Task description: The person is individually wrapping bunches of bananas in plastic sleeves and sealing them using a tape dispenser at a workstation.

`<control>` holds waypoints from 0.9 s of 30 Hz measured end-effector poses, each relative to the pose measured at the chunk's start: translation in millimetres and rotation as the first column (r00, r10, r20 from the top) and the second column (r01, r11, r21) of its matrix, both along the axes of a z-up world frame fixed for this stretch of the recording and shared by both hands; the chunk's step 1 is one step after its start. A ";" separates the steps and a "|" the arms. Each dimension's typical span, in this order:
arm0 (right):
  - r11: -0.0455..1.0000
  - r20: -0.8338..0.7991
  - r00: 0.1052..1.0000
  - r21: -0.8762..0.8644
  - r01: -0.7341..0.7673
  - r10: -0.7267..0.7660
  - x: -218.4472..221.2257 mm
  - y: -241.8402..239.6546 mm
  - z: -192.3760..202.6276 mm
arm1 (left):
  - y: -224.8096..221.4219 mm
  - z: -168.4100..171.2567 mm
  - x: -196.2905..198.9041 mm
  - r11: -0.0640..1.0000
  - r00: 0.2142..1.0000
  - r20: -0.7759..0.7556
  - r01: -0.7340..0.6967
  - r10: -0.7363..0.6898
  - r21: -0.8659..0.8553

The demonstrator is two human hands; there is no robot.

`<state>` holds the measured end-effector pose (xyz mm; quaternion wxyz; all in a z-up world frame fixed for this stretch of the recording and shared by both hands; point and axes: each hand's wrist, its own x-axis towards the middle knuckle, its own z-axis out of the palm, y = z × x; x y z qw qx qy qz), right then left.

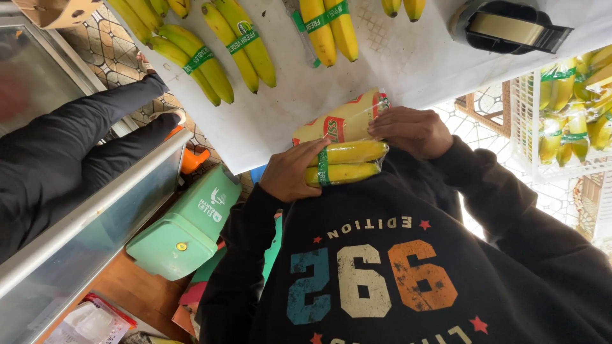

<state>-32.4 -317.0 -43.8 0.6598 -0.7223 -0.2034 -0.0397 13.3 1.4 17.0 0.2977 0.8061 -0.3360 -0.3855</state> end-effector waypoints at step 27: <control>0.860 -0.356 0.784 -0.179 0.478 -0.509 -50.5 38.1 31.4 | -2.5 -21.0 -11.0 0.968 0.983 0.165 -0.120 0.084 0.221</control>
